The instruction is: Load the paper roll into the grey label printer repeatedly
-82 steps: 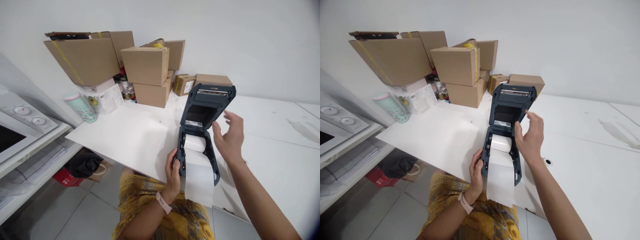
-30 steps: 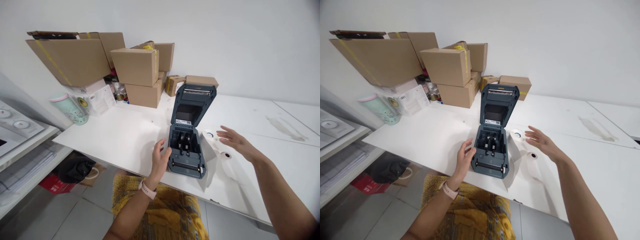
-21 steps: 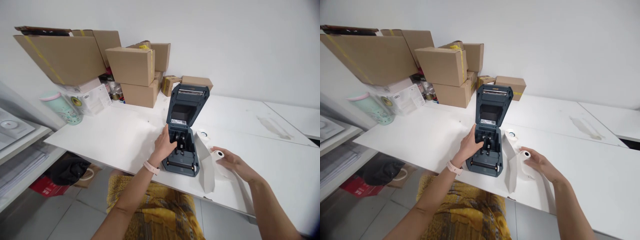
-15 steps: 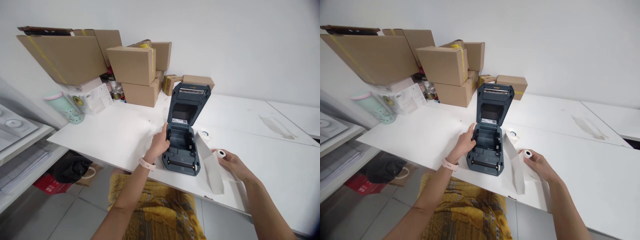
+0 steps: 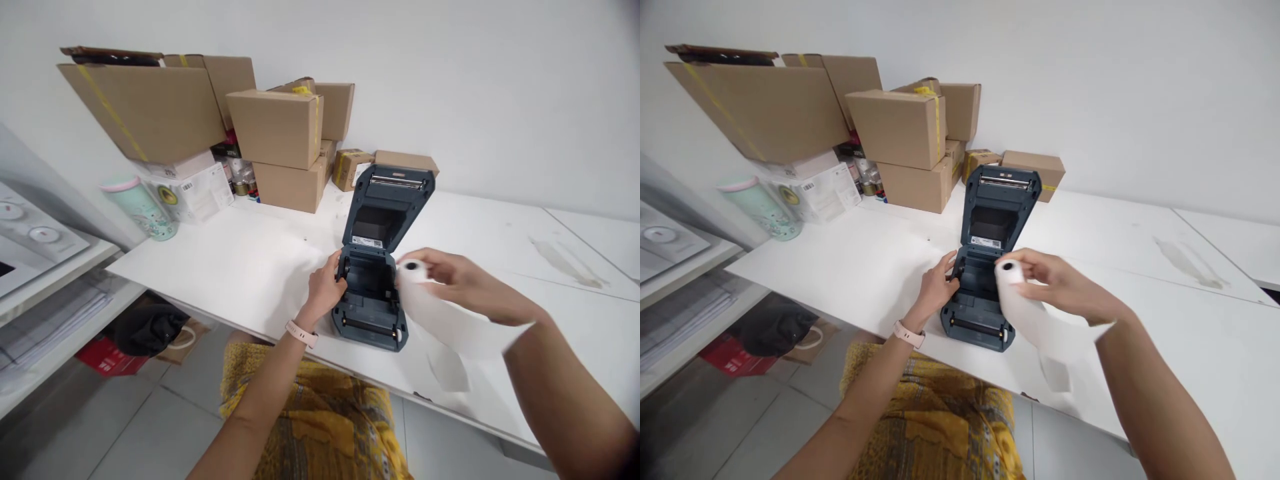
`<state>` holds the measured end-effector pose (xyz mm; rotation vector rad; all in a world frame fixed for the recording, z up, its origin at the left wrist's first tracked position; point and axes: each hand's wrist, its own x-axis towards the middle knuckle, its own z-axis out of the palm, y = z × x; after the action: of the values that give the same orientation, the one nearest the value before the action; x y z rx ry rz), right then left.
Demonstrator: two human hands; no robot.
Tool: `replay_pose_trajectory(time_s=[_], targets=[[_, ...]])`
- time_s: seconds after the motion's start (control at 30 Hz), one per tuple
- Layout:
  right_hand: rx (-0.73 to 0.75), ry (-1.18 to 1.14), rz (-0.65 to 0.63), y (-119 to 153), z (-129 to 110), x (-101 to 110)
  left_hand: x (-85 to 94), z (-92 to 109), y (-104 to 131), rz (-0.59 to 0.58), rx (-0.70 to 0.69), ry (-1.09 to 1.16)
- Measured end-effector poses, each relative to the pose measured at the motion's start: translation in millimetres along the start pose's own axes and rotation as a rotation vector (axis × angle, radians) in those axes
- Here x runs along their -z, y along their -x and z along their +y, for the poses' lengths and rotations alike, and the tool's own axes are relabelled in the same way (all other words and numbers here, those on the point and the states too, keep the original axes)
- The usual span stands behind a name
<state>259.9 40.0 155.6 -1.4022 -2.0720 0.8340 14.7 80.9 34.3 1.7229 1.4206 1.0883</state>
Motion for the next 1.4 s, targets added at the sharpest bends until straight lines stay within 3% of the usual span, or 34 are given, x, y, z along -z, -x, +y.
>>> replay_pose_trajectory(time_s=[0.1,0.23,0.43,0.7,0.83,1.0,1.17,1.4], targets=[[0.099,0.12,-0.26,-50.7,6.8,-31.1,-3.3,-4.5,1.0,0.045,0.003,0.089],[0.132,0.561,-0.292,-83.7,38.1,-67.1,-6.4,-4.3,1.2,0.012,0.073,0.088],[0.119,0.723,-0.284,-79.4,41.8,-85.0,-5.0,-4.5,-1.5,-0.111,0.121,0.122],[0.195,0.758,-0.266,-75.4,43.7,-86.5,-9.6,-15.0,-3.4,-0.115,0.13,0.189],[0.281,0.685,-0.192,-57.9,45.6,-89.7,-10.4,-16.4,-2.7,-0.109,0.118,0.216],[0.343,0.645,-0.106,-16.5,34.0,-99.1,-9.5,-13.6,-1.2,-0.099,0.118,0.211],[0.415,0.784,0.121,16.9,21.8,-119.5,-10.5,-14.3,-0.9,-0.086,0.113,0.219],[0.422,0.856,0.359,36.0,10.9,-145.7,-7.7,-11.1,0.5,-0.101,0.129,0.22]])
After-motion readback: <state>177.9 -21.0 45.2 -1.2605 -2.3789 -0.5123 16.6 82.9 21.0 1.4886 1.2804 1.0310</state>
